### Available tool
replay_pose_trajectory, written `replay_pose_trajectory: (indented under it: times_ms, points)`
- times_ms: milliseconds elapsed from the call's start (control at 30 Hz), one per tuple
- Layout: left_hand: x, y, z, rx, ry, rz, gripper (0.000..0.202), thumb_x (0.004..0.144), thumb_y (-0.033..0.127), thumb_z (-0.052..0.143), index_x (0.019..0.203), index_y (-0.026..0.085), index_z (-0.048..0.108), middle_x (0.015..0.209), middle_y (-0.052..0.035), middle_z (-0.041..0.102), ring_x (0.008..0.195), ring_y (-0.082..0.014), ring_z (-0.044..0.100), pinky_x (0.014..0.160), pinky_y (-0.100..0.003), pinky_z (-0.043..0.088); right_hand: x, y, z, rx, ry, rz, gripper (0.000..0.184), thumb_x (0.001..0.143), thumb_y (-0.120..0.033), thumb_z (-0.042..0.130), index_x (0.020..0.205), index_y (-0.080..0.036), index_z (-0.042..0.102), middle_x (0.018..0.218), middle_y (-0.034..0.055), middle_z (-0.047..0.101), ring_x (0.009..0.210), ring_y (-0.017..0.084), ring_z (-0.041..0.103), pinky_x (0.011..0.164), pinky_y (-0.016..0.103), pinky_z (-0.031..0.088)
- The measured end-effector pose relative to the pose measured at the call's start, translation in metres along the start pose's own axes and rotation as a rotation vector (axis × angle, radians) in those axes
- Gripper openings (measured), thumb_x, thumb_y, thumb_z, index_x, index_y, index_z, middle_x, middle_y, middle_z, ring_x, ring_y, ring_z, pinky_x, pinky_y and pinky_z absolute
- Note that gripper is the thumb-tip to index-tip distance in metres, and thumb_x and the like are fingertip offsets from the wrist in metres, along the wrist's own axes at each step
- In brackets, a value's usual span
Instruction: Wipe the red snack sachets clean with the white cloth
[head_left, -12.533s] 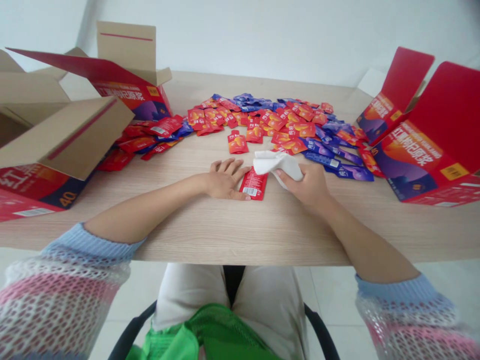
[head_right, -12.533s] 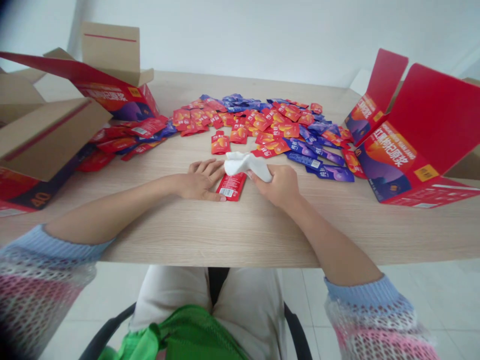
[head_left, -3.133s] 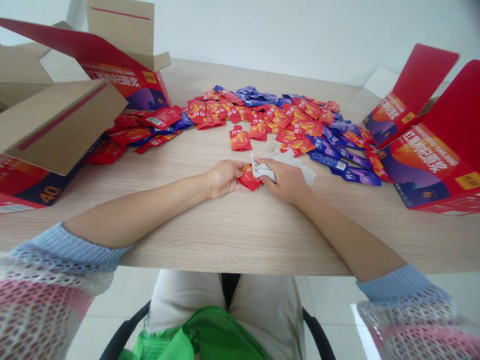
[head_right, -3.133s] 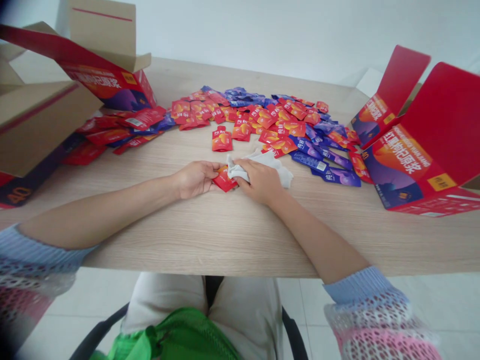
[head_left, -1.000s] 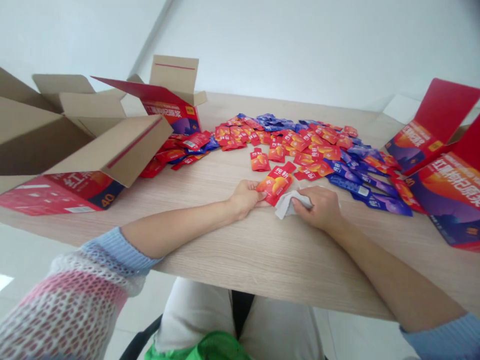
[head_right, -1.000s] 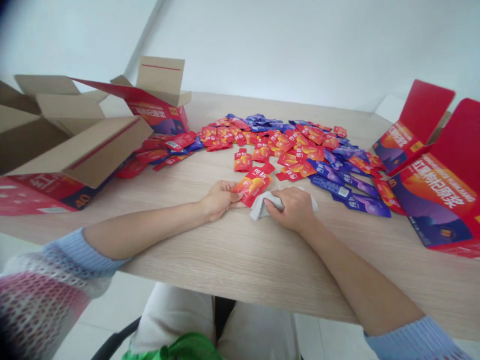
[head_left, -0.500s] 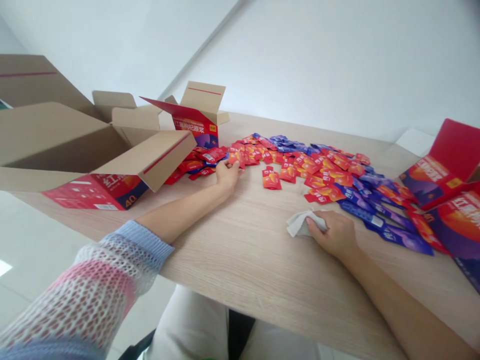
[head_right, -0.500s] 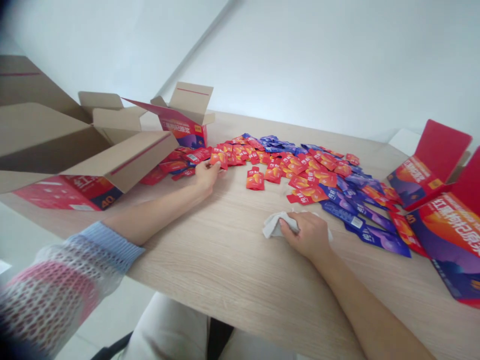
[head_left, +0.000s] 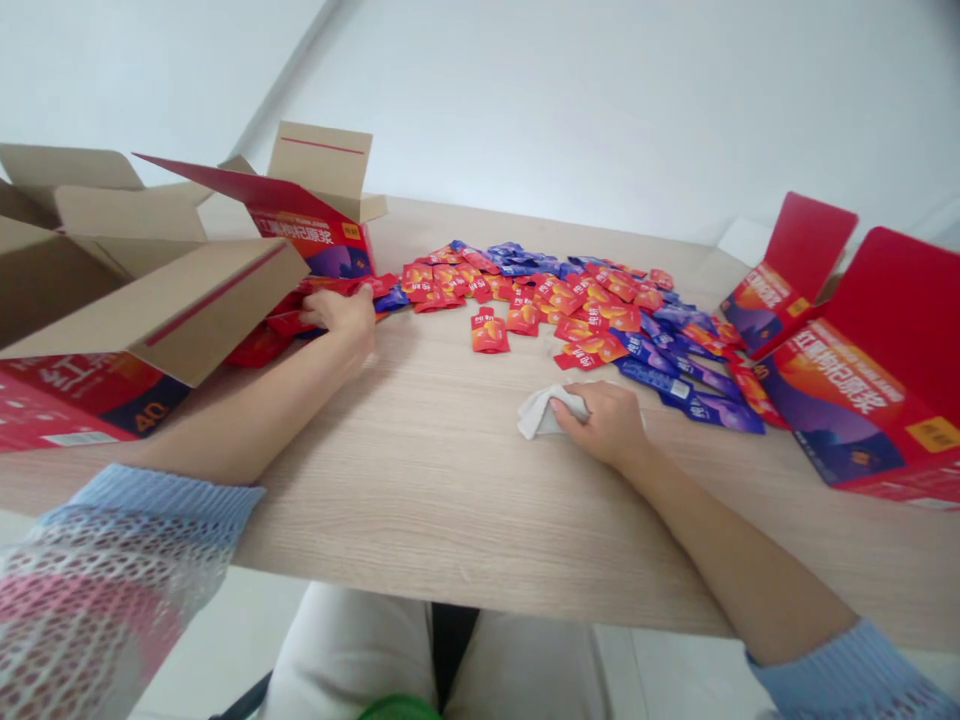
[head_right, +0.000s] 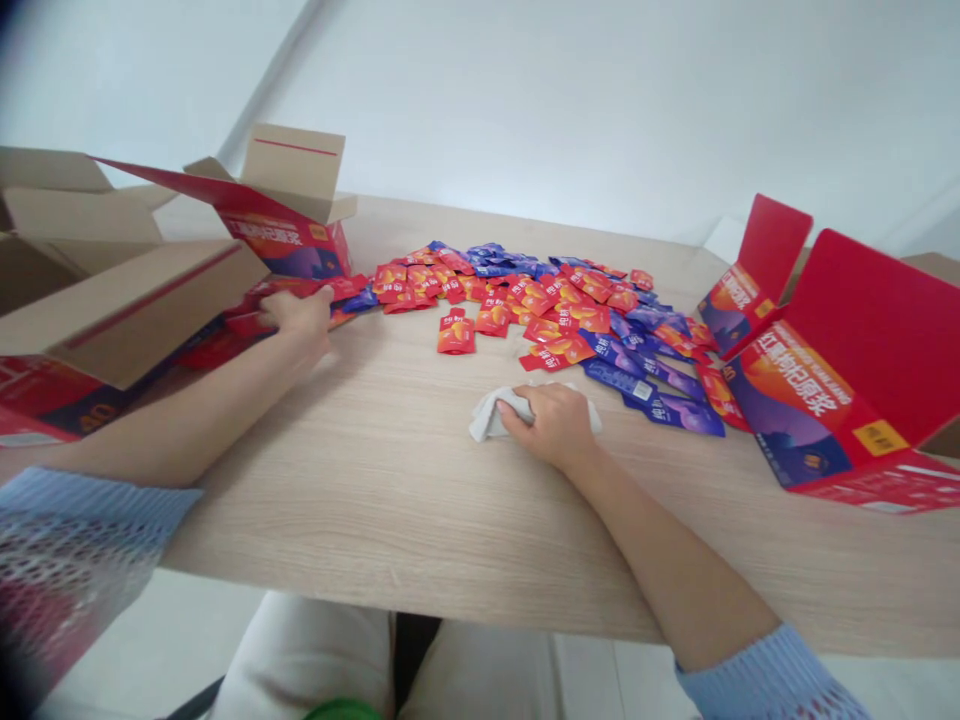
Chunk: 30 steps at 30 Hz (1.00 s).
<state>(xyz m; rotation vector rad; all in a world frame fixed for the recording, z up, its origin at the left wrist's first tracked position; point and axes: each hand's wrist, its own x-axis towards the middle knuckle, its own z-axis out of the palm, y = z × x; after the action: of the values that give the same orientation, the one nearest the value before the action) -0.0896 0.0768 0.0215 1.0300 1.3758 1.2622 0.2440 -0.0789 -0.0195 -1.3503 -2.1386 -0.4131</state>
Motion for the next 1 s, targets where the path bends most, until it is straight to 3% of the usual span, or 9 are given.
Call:
replay_pose_trajectory:
  times_ms: [133,233,333,467,533,600,767,867,1000]
  points:
    - [-0.014,-0.009,-0.001,0.073,0.24,0.34,0.039,0.103,0.02,0.021,0.066,0.019,0.033,0.078,-0.0029,0.05,0.14,-0.0182,0.013,0.086,-0.034,0.024,0.001,-0.002,-0.001,0.001,-0.032,0.012,0.035,0.089,-0.045,0.051,0.087,-0.017,0.073,0.079,0.0084,0.075,0.07,0.023,0.069,0.066,0.033,0.049]
    - [-0.031,-0.023,0.012,0.243,0.287,0.645,0.012,0.098,0.017,0.038,0.098,0.009,0.048,0.113,-0.0083,0.051,0.139,-0.0194,0.018,0.094,-0.029,0.024,0.004,-0.004,-0.003,0.006,-0.095,0.046,0.037,0.09,-0.046,0.049,0.089,-0.018,0.073,0.082,0.0076,0.075,0.073,0.023,0.069,0.067,0.033,0.047]
    - [-0.044,-0.037,0.033,0.524,0.173,0.847,0.047,0.091,0.031,0.055,0.13,0.011,0.039,0.135,-0.0133,0.042,0.125,-0.023,0.043,0.097,-0.031,0.035,0.007,-0.007,-0.006,0.026,-0.176,0.105,0.037,0.091,-0.047,0.048,0.093,-0.019,0.072,0.087,0.007,0.075,0.078,0.022,0.069,0.067,0.032,0.046]
    - [-0.037,-0.047,0.063,0.96,-0.233,1.015,0.048,0.091,0.048,0.047,0.129,0.018,0.05,0.133,-0.0114,0.052,0.128,-0.0279,0.043,0.108,-0.042,0.033,0.009,-0.01,-0.008,0.065,-0.242,0.147,0.033,0.087,-0.047,0.053,0.094,-0.02,0.071,0.094,0.0062,0.075,0.085,0.023,0.068,0.069,0.032,0.045]
    - [-0.025,-0.049,0.076,1.062,-0.331,0.991,0.052,0.093,0.05,0.041,0.131,0.017,0.051,0.137,-0.0106,0.052,0.134,-0.027,0.038,0.111,-0.042,0.03,0.009,-0.013,-0.008,0.08,-0.247,0.137,0.031,0.086,-0.046,0.055,0.093,-0.02,0.071,0.095,0.0058,0.074,0.088,0.023,0.067,0.072,0.033,0.045]
    - [-0.013,-0.049,0.086,1.115,-0.344,0.898,0.058,0.094,0.052,0.035,0.136,0.014,0.048,0.143,-0.0099,0.048,0.141,-0.0265,0.029,0.113,-0.041,0.026,0.009,-0.017,-0.008,0.084,-0.251,0.126,0.03,0.086,-0.046,0.055,0.094,-0.02,0.07,0.096,0.0052,0.074,0.091,0.023,0.067,0.074,0.033,0.046]
    - [0.002,-0.042,0.098,1.217,-0.544,0.767,0.069,0.096,0.055,0.026,0.15,0.013,0.03,0.159,-0.0098,0.021,0.147,-0.0253,0.012,0.117,-0.044,0.012,0.008,-0.02,-0.005,0.053,-0.263,0.146,0.035,0.087,-0.048,0.054,0.097,-0.018,0.069,0.101,0.0081,0.073,0.095,0.025,0.066,0.078,0.036,0.047]
    - [-0.006,-0.036,0.093,1.24,-0.682,0.749,0.067,0.095,0.058,0.028,0.152,0.024,0.023,0.159,-0.0038,0.021,0.146,-0.0222,0.017,0.116,-0.049,0.01,0.006,-0.015,-0.003,0.047,-0.264,0.167,0.038,0.088,-0.049,0.052,0.099,-0.017,0.069,0.104,0.0101,0.072,0.096,0.026,0.066,0.079,0.036,0.048]
    - [-0.037,-0.032,0.073,1.187,-0.95,0.728,0.072,0.093,0.061,0.033,0.154,0.029,0.012,0.16,-0.0029,0.014,0.147,-0.0199,0.011,0.115,-0.052,-0.002,0.004,-0.009,-0.002,0.038,-0.208,0.212,0.039,0.088,-0.05,0.052,0.098,-0.017,0.07,0.101,0.0104,0.073,0.093,0.026,0.067,0.076,0.036,0.048]
